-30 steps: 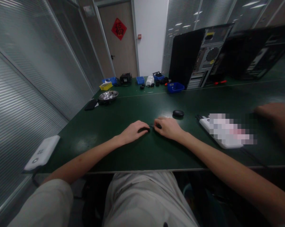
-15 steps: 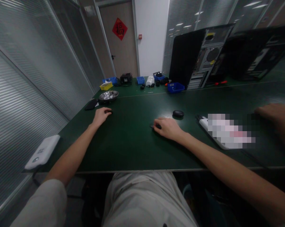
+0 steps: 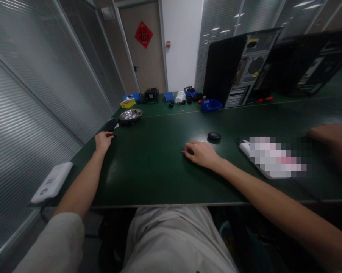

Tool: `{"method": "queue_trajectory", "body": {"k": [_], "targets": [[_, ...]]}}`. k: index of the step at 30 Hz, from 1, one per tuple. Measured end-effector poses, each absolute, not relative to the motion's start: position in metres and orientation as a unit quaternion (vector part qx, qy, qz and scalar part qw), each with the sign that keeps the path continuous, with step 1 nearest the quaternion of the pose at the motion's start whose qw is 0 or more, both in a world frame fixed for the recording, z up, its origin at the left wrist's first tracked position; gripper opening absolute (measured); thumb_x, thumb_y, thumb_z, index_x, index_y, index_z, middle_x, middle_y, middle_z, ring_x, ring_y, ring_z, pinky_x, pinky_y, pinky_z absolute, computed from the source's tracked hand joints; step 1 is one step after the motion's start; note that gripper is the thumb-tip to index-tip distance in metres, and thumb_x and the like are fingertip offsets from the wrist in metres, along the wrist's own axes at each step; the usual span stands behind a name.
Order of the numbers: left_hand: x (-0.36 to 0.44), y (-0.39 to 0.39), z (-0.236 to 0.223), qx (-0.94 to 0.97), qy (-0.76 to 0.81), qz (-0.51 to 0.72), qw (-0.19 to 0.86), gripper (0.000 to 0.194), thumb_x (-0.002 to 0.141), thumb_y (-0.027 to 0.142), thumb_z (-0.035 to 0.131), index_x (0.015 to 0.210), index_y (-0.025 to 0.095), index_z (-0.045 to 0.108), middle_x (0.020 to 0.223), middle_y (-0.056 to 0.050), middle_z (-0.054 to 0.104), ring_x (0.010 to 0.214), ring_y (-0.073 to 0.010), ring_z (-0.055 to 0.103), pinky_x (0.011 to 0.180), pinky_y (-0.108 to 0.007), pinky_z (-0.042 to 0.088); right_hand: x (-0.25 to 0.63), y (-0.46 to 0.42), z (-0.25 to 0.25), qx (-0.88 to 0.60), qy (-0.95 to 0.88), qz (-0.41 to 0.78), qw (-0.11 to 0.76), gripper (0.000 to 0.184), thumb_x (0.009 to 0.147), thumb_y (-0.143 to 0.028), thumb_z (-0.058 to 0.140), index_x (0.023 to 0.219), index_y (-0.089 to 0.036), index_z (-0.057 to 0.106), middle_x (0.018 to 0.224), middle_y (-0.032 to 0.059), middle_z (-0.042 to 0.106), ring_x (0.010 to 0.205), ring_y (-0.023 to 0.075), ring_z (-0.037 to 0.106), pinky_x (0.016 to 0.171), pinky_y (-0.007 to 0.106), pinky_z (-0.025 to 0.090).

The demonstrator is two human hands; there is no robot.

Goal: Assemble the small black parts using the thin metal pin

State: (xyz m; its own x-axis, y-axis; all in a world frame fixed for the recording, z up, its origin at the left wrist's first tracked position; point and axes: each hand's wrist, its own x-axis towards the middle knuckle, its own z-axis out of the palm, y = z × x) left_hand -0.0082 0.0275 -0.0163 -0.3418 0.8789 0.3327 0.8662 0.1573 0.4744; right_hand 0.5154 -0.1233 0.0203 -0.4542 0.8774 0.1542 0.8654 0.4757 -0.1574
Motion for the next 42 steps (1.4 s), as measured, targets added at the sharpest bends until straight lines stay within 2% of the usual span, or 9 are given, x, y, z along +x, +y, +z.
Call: {"method": "queue_trajectory", "body": {"k": [5, 10, 16, 24, 32, 38, 42], "targets": [[-0.011, 0.029, -0.021, 0.604, 0.742, 0.291, -0.018, 0.028, 0.088, 0.02, 0.063, 0.111, 0.013, 0.077, 0.114, -0.011, 0.075, 0.103, -0.0242, 0.068, 0.099, -0.032, 0.051, 0.516, -0.123, 0.019, -0.505, -0.854, 0.035, 0.116, 0.022, 0.1, -0.039, 0.055, 0.102, -0.022, 0.069, 0.099, 0.0062, 0.07, 0.081, 0.019, 0.061, 0.065, 0.029, 0.033], [-0.009, 0.026, -0.019, 0.624, 0.736, 0.255, -0.053, 0.03, 0.089, 0.019, 0.062, 0.115, 0.015, 0.077, 0.117, -0.011, 0.074, 0.11, -0.0266, 0.066, 0.106, -0.035, 0.046, 0.516, -0.123, 0.019, -0.507, -0.854, 0.035, 0.11, 0.021, 0.1, -0.039, 0.056, 0.104, -0.023, 0.069, 0.1, 0.0062, 0.07, 0.08, 0.0188, 0.062, 0.065, 0.029, 0.034], [-0.009, 0.028, -0.019, 0.623, 0.744, 0.234, -0.068, 0.028, 0.089, 0.02, 0.06, 0.108, 0.012, 0.078, 0.109, -0.013, 0.075, 0.104, -0.0266, 0.067, 0.101, -0.035, 0.048, 0.515, -0.122, 0.019, -0.507, -0.854, 0.026, 0.11, 0.022, 0.1, -0.039, 0.055, 0.102, -0.022, 0.069, 0.098, 0.0059, 0.07, 0.081, 0.019, 0.061, 0.065, 0.03, 0.033], [0.001, 0.021, -0.015, 0.605, 0.764, 0.19, -0.117, 0.028, 0.091, 0.026, 0.06, 0.11, 0.015, 0.078, 0.112, -0.015, 0.073, 0.106, -0.0316, 0.064, 0.094, -0.04, 0.05, 0.515, -0.123, 0.021, -0.509, -0.853, 0.029, 0.108, 0.021, 0.1, -0.039, 0.056, 0.101, -0.022, 0.068, 0.098, 0.0056, 0.07, 0.08, 0.0187, 0.061, 0.065, 0.029, 0.032], [0.003, 0.018, -0.014, 0.576, 0.784, 0.201, -0.113, 0.027, 0.089, 0.031, 0.065, 0.107, 0.017, 0.078, 0.112, -0.017, 0.073, 0.104, -0.0335, 0.065, 0.09, -0.042, 0.051, 0.515, -0.126, 0.023, -0.509, -0.852, 0.038, 0.112, 0.02, 0.1, -0.037, 0.056, 0.101, -0.022, 0.068, 0.099, 0.006, 0.07, 0.081, 0.0188, 0.062, 0.066, 0.029, 0.033], [0.024, 0.012, -0.006, 0.577, 0.77, 0.26, -0.082, 0.024, 0.089, 0.037, 0.069, 0.104, 0.021, 0.078, 0.107, -0.011, 0.076, 0.101, -0.03, 0.068, 0.086, -0.038, 0.05, 0.514, -0.125, 0.022, -0.508, -0.853, 0.045, 0.11, 0.021, 0.1, -0.039, 0.056, 0.103, -0.023, 0.069, 0.1, 0.0058, 0.07, 0.081, 0.0191, 0.062, 0.065, 0.029, 0.033], [0.074, 0.001, 0.013, 0.655, 0.676, 0.336, -0.031, 0.026, 0.089, 0.041, 0.071, 0.102, 0.02, 0.079, 0.093, -0.007, 0.076, 0.085, -0.0239, 0.067, 0.08, -0.034, 0.05, 0.515, -0.123, 0.019, -0.508, -0.854, 0.037, 0.109, 0.021, 0.099, -0.04, 0.056, 0.104, -0.023, 0.068, 0.099, 0.0055, 0.07, 0.08, 0.0189, 0.061, 0.064, 0.029, 0.031]]}}
